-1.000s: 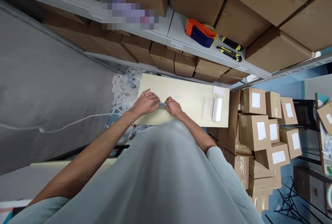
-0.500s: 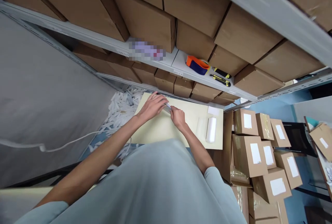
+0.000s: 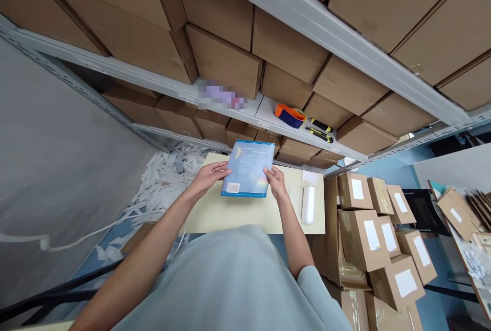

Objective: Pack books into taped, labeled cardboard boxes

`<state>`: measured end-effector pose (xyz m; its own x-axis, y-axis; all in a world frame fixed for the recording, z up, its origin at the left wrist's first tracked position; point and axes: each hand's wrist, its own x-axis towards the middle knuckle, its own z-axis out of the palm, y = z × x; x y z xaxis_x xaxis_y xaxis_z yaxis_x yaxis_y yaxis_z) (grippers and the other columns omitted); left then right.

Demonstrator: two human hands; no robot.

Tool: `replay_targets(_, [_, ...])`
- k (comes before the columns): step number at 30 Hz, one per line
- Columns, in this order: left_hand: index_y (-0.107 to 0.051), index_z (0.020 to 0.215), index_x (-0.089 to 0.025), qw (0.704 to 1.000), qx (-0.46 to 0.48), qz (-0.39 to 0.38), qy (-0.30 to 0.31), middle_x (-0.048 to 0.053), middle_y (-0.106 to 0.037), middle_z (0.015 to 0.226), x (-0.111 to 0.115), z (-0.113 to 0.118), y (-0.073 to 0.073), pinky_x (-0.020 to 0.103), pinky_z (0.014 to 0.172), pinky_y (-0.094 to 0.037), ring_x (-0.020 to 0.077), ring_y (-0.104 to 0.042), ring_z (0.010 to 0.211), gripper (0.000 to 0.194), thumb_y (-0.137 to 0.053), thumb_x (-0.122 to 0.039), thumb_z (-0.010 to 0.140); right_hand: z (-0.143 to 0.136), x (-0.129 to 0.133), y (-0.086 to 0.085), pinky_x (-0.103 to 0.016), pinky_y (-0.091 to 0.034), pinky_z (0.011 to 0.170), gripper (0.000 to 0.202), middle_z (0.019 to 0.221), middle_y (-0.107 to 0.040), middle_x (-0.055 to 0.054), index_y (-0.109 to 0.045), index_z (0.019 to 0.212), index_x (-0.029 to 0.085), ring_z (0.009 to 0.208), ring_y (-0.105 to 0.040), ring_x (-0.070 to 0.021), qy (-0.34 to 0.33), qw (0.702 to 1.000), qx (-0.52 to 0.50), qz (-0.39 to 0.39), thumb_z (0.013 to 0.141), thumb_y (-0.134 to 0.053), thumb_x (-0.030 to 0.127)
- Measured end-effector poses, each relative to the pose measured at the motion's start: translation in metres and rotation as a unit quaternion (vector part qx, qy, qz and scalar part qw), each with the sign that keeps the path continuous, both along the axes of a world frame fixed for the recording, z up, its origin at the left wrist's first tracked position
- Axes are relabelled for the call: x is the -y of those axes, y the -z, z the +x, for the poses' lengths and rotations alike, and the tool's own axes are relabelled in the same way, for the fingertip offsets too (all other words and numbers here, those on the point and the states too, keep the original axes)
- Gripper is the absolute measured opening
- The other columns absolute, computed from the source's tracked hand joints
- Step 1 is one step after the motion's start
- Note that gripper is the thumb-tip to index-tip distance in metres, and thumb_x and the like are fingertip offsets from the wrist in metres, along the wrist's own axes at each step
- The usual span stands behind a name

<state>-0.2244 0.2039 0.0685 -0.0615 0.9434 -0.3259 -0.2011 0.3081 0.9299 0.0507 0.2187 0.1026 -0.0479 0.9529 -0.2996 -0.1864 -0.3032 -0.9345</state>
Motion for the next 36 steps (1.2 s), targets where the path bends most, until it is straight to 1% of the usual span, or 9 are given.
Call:
replay_targets(3, [-0.077,0.1,-0.017,0.998,-0.041,0.051,-0.011,0.012,-0.082,0.1,0.003,-0.001,-0.003,0.047,0.086,-0.07,0.0304,-0.08,0.092,0.074,-0.104,-0.064,0.05,-0.003,0.001,-0.003,-0.042,-0.065,0.092,0.054,0.104,-0.087,-0.01,-0.081,0.109,0.019,0.104,-0.081,-0.0315,-0.015,0.995,0.075,0.065,0.077,-0.093,0.062])
replay_targets(8, [-0.073,0.093,-0.021,0.988,-0.08,0.121,-0.055,0.01,-0.082,0.1,0.012,0.001,-0.014,0.047,0.09,-0.069,0.0296,-0.082,0.09,0.055,-0.095,-0.064,0.066,-0.006,0.005,-0.016,-0.046,-0.064,0.102,0.045,0.112,-0.088,-0.012,-0.084,0.105,0.019,0.11,-0.081,-0.0333,-0.02,0.967,0.189,0.17,0.09,-0.081,0.062])
replay_targets(14, [-0.073,0.082,-0.026,0.942,-0.147,0.273,-0.125,0.008,-0.087,0.105,0.018,-0.022,-0.038,0.057,0.125,-0.053,0.0333,-0.077,0.131,0.019,-0.077,-0.042,0.09,-0.01,0.028,-0.034,-0.053,-0.05,0.13,0.029,0.136,-0.084,-0.007,-0.091,0.115,0.032,0.147,-0.069,-0.0313,-0.069,0.886,0.285,0.36,0.107,-0.066,0.046])
replay_targets(17, [-0.074,0.082,-0.027,0.93,-0.174,0.301,-0.117,0.008,-0.087,0.104,0.02,-0.039,-0.037,0.058,0.127,-0.051,0.0331,-0.075,0.133,0.016,-0.075,-0.04,0.091,-0.016,0.037,-0.034,-0.053,-0.051,0.13,0.029,0.134,-0.085,-0.007,-0.09,0.117,0.033,0.145,-0.07,-0.0302,-0.087,0.876,0.295,0.37,0.109,-0.065,0.044])
replay_targets(19, [-0.074,0.086,-0.026,0.939,-0.172,0.281,-0.098,0.009,-0.086,0.102,0.022,-0.048,-0.026,0.057,0.123,-0.054,0.0339,-0.076,0.129,0.017,-0.078,-0.042,0.089,-0.022,0.038,-0.029,-0.051,-0.055,0.125,0.028,0.129,-0.086,-0.009,-0.089,0.116,0.031,0.137,-0.075,-0.0313,-0.088,0.891,0.288,0.338,0.106,-0.069,0.046])
replay_targets(22, [-0.072,0.099,-0.024,0.963,-0.145,0.21,-0.089,0.009,-0.082,0.103,0.025,-0.054,0.004,0.052,0.113,-0.061,0.0322,-0.079,0.114,0.03,-0.085,-0.042,0.079,-0.035,0.035,-0.008,-0.047,-0.062,0.112,0.032,0.119,-0.086,-0.011,-0.085,0.112,0.024,0.118,-0.079,-0.0317,-0.071,0.928,0.262,0.256,0.101,-0.072,0.051])
replay_targets(27, [-0.069,0.115,-0.021,0.991,-0.099,0.028,-0.084,0.01,-0.08,0.106,0.039,-0.057,0.064,0.045,0.102,-0.065,0.0273,-0.079,0.102,0.047,-0.078,-0.033,0.071,-0.065,0.036,0.056,-0.036,-0.064,0.086,0.053,0.114,-0.083,-0.012,-0.074,0.113,0.02,0.095,-0.077,-0.0254,-0.068,0.983,0.162,0.054,0.082,-0.082,0.062])
replay_targets(31, [-0.07,0.102,-0.02,0.987,-0.117,-0.054,-0.101,0.013,-0.081,0.105,0.052,-0.068,0.103,0.045,0.101,-0.065,0.0314,-0.079,0.109,0.036,-0.074,-0.027,0.067,-0.096,0.045,0.108,-0.028,-0.056,0.067,0.054,0.092,-0.078,-0.004,-0.069,0.101,0.021,0.078,-0.068,-0.0191,-0.059,0.978,0.179,-0.093,0.071,-0.084,0.063])
replay_targets(36, [-0.074,0.102,-0.023,0.978,-0.149,-0.104,-0.101,0.009,-0.083,0.1,0.043,-0.088,0.135,0.043,0.101,-0.064,0.032,-0.079,0.108,0.035,-0.078,-0.024,0.068,-0.133,0.027,0.154,-0.026,-0.048,0.062,0.037,0.069,-0.06,0.006,-0.059,0.079,0.024,0.068,-0.057,-0.0154,-0.048,0.961,0.239,-0.131,0.071,-0.079,0.055])
